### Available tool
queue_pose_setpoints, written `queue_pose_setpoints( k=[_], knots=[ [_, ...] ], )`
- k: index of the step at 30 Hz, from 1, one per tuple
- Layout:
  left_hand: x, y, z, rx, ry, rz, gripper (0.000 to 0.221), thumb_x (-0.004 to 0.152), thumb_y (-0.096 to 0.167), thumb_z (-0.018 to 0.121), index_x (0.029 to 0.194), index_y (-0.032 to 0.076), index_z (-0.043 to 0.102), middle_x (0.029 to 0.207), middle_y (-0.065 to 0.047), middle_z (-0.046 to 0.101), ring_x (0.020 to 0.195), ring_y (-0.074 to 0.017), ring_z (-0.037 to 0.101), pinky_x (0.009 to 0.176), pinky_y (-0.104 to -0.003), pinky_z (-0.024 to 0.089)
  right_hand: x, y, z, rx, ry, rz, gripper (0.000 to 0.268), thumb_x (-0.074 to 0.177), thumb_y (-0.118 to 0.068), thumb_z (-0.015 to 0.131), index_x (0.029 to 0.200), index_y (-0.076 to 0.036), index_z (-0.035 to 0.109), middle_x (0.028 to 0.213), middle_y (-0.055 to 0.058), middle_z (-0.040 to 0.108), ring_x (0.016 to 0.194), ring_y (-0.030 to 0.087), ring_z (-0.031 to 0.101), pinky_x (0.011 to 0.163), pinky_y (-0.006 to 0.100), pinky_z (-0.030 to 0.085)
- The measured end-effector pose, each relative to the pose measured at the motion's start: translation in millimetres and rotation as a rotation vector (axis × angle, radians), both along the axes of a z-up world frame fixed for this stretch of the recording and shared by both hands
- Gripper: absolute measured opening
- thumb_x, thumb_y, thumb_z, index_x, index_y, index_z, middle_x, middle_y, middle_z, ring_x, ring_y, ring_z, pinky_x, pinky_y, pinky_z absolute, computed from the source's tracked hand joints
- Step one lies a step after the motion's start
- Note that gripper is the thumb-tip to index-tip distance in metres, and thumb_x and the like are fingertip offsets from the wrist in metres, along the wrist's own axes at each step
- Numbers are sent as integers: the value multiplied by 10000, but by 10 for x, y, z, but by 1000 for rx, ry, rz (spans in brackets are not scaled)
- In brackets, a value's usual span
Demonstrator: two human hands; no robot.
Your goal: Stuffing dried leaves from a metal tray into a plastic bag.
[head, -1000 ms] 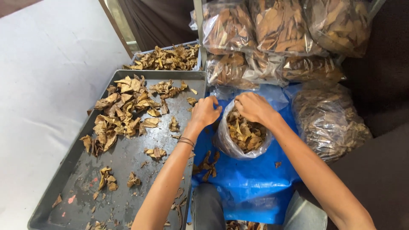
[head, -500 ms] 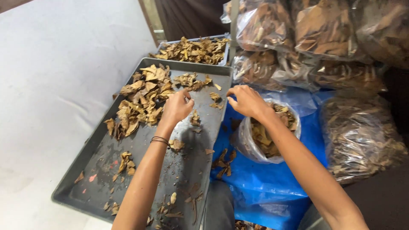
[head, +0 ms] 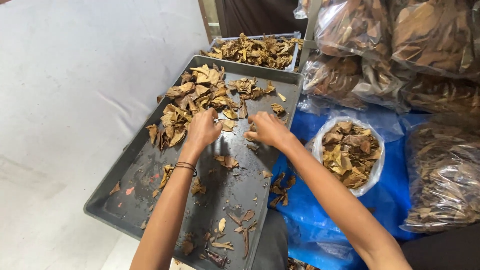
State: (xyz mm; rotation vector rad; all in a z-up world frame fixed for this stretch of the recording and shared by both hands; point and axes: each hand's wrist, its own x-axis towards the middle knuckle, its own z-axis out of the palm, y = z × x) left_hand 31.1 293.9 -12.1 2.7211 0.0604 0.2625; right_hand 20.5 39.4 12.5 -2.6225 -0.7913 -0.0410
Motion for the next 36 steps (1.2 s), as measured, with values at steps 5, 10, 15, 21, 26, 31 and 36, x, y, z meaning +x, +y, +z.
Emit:
queue_pose_setpoints(
  k=[5, 10, 15, 21, 26, 31, 36],
  knots=[
    [-150, 74, 47, 72, -11, -24, 350, 912, 266, 724, 1218, 102, 683, 1229, -205, 651, 1224, -444, 637, 975, -602, 566, 252, 187, -260, -96, -8, -18, 290, 883, -271, 756, 1145, -151, 726, 1107, 143, 726, 1044, 427, 732, 895, 540, 601],
    [-96, 143, -112, 153, -9, -41, 424, 918, 224, 774, 1297, 69, 664, 1279, -219, 587, 1212, -437, 626, 944, -584, 584, 251, 295, -113, 23, 56, 21, 238, 868, -89, 773, 1105, -74, 750, 1088, 200, 748, 1044, 469, 720, 875, 570, 599],
    [-187, 127, -27, 171, -62, 24, 495, 902, 192, 816, 1317, -6, 631, 1302, -240, 524, 1206, -468, 610, 958, -602, 585, 201, 526, 83, 163, 22, 70, 357, 854, -93, 791, 1181, -95, 650, 1164, 201, 724, 1089, 461, 702, 898, 571, 600],
    [280, 427, -586, 228, -72, -1, 297, 856, 219, 824, 1111, 91, 741, 1127, -149, 639, 1067, -425, 711, 902, -569, 614, 452, 1012, -232, 67, -216, 60, 505, 860, 48, 659, 1318, -97, 502, 1214, 147, 683, 1143, 386, 676, 920, 522, 598],
    [280, 414, -663, 203, -77, -1, 186, 877, 230, 756, 1011, 106, 792, 1091, -157, 669, 1024, -425, 732, 876, -561, 623, 784, 1254, -732, -57, -405, 55, 345, 853, 12, 709, 1168, -107, 635, 1109, 76, 666, 1109, 298, 671, 850, 439, 627],
    [-170, 241, -265, 188, -85, 38, 328, 893, 365, 784, 1037, 71, 802, 1234, -189, 597, 1150, -437, 641, 931, -562, 591, 434, 1102, -435, -8, -204, 87, 306, 953, -227, 640, 1205, -68, 710, 1133, 139, 660, 1151, 333, 654, 904, 488, 601],
    [-19, 350, -473, 213, -124, 21, 345, 873, 293, 838, 1070, 23, 751, 1186, -185, 589, 1104, -434, 641, 914, -577, 584, 571, 1077, -589, -60, -215, 127, 379, 875, -143, 720, 1246, -65, 706, 1108, 147, 685, 1111, 349, 672, 865, 503, 610]
  ],
)
